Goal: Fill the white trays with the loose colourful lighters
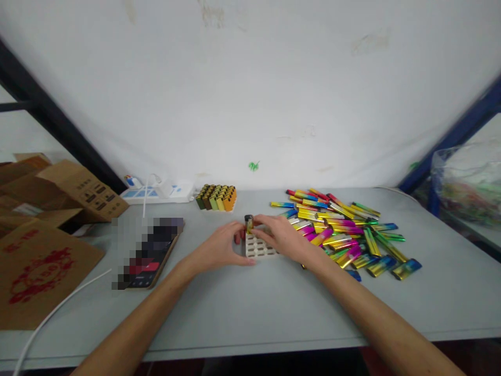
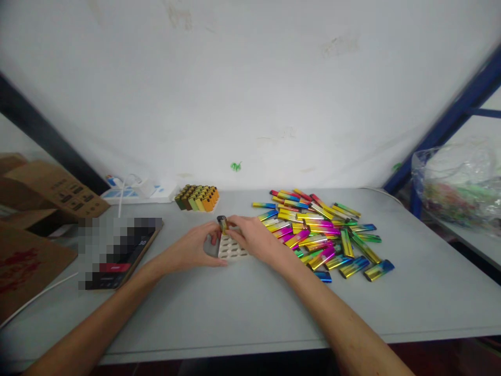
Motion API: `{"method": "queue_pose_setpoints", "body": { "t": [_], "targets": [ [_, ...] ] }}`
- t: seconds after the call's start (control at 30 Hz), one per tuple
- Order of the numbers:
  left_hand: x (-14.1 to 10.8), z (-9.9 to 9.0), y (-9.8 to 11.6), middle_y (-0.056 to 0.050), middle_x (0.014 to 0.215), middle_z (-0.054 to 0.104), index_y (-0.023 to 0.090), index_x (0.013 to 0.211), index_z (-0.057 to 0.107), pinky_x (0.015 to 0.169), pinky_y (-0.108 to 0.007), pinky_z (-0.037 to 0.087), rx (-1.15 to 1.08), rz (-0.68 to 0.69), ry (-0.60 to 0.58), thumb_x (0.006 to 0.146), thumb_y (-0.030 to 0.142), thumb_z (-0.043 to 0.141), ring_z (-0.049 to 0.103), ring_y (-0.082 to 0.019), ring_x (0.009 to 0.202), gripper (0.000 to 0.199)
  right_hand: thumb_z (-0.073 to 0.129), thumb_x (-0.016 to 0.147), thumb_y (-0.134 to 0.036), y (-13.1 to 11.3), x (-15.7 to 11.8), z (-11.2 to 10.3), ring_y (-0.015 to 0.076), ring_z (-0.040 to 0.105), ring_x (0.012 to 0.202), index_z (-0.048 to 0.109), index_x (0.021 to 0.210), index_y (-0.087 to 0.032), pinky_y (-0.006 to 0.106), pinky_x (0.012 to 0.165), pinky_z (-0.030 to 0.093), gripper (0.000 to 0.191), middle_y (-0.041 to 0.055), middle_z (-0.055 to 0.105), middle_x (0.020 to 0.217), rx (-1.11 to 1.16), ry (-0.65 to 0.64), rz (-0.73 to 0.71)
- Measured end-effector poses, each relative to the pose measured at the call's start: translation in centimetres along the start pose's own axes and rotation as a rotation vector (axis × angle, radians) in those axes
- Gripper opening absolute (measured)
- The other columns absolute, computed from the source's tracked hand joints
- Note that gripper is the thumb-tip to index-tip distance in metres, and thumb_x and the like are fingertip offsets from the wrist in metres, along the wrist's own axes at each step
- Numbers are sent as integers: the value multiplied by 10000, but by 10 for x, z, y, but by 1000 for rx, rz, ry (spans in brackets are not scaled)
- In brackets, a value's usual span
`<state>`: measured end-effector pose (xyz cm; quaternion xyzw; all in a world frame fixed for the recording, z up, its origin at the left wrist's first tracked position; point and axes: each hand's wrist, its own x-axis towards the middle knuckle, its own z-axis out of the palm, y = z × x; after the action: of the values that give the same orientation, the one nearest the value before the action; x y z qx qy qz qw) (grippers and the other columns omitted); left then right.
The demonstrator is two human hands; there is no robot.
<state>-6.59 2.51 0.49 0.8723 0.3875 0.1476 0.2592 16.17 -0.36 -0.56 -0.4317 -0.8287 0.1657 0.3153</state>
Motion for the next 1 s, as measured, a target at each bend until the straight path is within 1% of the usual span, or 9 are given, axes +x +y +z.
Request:
{"method": "queue_pose_setpoints", "body": {
  "t": [0.1,0.13,0.2,0.27,0.4,0.53,0.73,0.87,1.0],
  "targets": [
    [0,0,0,-2,894,629,218,880,583,756,-337,458,13,3,-10,635,563,907,605,-232,822,533,615,1075,-295,12,-7,-23,271,730,1189,678,1333,-188,391,1024,550,287,138,771,1300,-62,115,-3],
    [0,-1,0,-6,900,635,214,891,593,761,-339,459,16,1,-14,644,556,904,609,-234,825,525,594,1079,-277,19,-11,-36,268,736,1162,690,1310,-182,393,1013,554,267,138,779,1271,-106,150,27],
    [0,-2,1,-12,907,645,209,894,602,768,-342,459,13,0,-18,665,531,891,615,-235,830,490,585,1066,-239,36,-22,-64,271,742,1084,747,1137,-182,401,982,554,186,127,795,1163,-244,176,114],
    [-1,-3,2,-16,911,652,208,893,608,769,-343,457,-4,-4,-20,674,503,880,618,-238,836,458,638,1022,-233,55,-36,-92,277,742,988,768,983,-191,396,918,553,141,110,801,1038,-365,101,221],
    [-1,-4,2,-25,931,658,201,922,618,771,-348,458,-40,-30,-34,673,506,876,617,-247,849,471,696,961,-263,82,-56,-124,278,734,930,794,949,-207,379,838,542,113,90,808,1013,-404,-86,383],
    [-1,-4,1,-35,954,655,206,911,593,783,-353,465,-59,-45,-51,690,546,867,623,-255,876,489,703,962,-312,87,-58,-125,289,707,974,816,951,-223,394,869,531,144,100,782,1030,-406,-168,378],
    [-1,-4,0,-33,954,655,207,922,588,782,-355,464,-56,-42,-53,697,536,863,621,-253,870,483,759,911,-307,95,-55,-115,323,649,1082,807,955,-209,456,947,522,117,131,712,1062,-436,-176,369],
    [-1,-5,1,-33,941,660,205,915,594,771,-352,465,-52,-41,-47,693,543,868,621,-250,861,489,761,905,-335,95,-58,-115,333,647,1144,782,946,-197,477,1004,515,145,145,713,1107,-411,-101,348],
    [-1,-5,2,-30,935,672,202,931,621,739,-338,470,-63,-46,-34,684,543,872,624,-243,841,490,726,930,-399,81,-55,-118,328,691,1123,777,992,-214,471,1000,530,202,127,757,1121,-258,49,329]
  ]
}}
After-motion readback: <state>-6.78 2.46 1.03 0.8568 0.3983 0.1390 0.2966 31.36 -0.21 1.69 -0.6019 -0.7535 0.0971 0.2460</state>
